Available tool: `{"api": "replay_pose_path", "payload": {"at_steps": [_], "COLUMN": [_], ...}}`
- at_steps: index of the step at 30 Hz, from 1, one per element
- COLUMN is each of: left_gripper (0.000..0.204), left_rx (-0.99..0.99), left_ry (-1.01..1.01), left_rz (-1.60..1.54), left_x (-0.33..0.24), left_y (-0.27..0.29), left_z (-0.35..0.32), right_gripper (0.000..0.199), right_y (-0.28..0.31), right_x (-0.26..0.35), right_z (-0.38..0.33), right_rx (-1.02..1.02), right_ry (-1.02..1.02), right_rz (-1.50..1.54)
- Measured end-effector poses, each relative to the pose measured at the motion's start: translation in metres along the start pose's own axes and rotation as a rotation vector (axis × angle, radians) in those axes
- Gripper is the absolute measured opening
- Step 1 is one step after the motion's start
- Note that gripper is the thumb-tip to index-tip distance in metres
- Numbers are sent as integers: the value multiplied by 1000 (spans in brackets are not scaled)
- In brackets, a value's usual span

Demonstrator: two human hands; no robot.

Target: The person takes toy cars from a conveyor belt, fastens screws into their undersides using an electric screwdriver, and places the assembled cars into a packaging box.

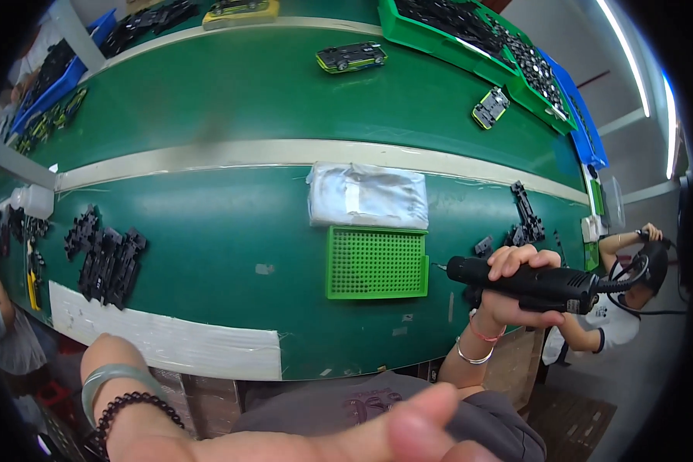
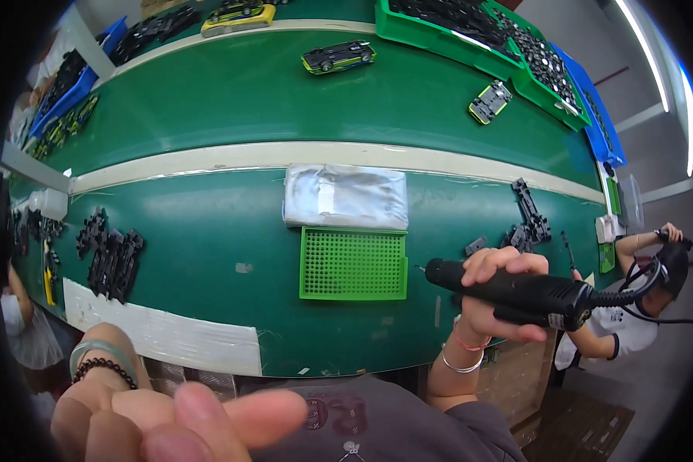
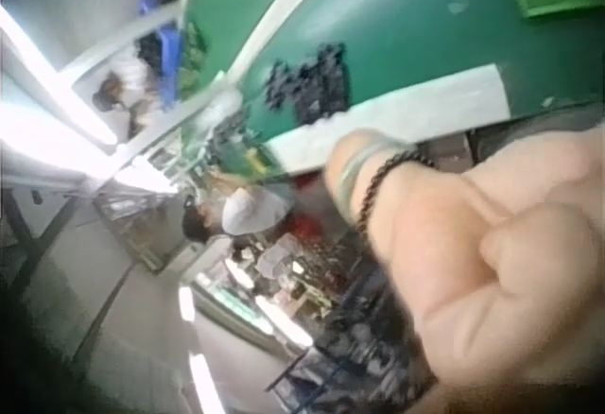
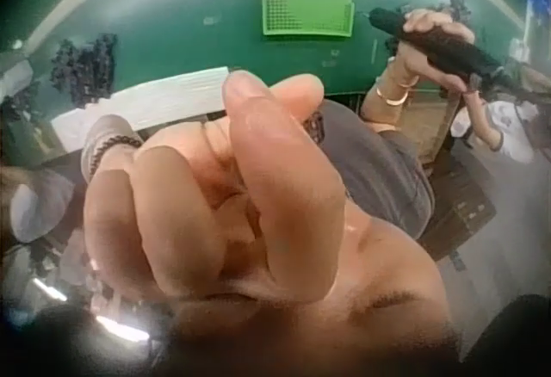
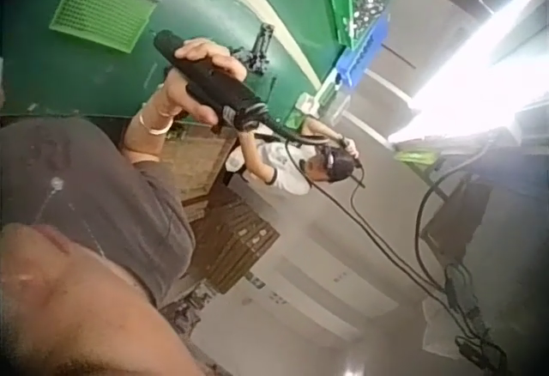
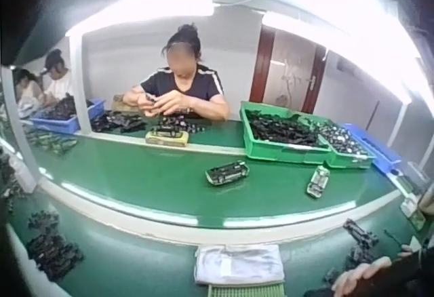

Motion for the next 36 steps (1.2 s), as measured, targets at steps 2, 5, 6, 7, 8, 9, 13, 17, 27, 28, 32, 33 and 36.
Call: {"api": "replay_pose_path", "payload": {"at_steps": [2,5,6,7,8,9,13,17,27,28,32,33,36], "left_gripper": [30,32,33,34,35,36,41,43,27,28,25,25,24], "left_rx": [-1,-57,-65,-73,-82,-92,-154,-161,120,134,353,350,344], "left_ry": [-100,-230,-275,-318,-363,-406,-602,-618,95,178,274,263,443], "left_rz": [82,149,187,223,261,296,475,526,-195,-259,-377,-364,-436], "left_x": [-3,2,-1,-3,-3,-5,-17,-10,8,12,19,20,38], "left_y": [-4,11,16,17,17,21,46,39,-72,-99,-162,-164,-170], "left_z": [11,-24,-29,-32,-33,-39,-53,-52,-107,-125,-188,-191,-196], "right_gripper": [81,81,81,81,81,80,79,78,77,77,76,76,76], "right_y": [0,15,14,14,12,11,9,8,19,20,14,13,12], "right_x": [-1,7,7,7,5,2,10,1,-1,5,6,5,4], "right_z": [0,1,0,-1,0,1,4,8,1,4,3,2,3], "right_rx": [12,3,6,5,4,4,-8,-13,-72,-76,-82,-78,-75], "right_ry": [-21,4,4,10,5,-2,22,6,-14,-18,-24,-22,-14], "right_rz": [10,-56,-58,-62,-58,-58,-38,-26,-24,-38,-16,-20,-19]}}
Point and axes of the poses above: each hand's wrist, its own z-axis towards the middle knuckle, its own y-axis out of the back of the hand, x = y × z, the point moved 10 cm from there along z, towards the middle knuckle, and after that the axes turned 9 degrees about -x, right-handed, at the moved point
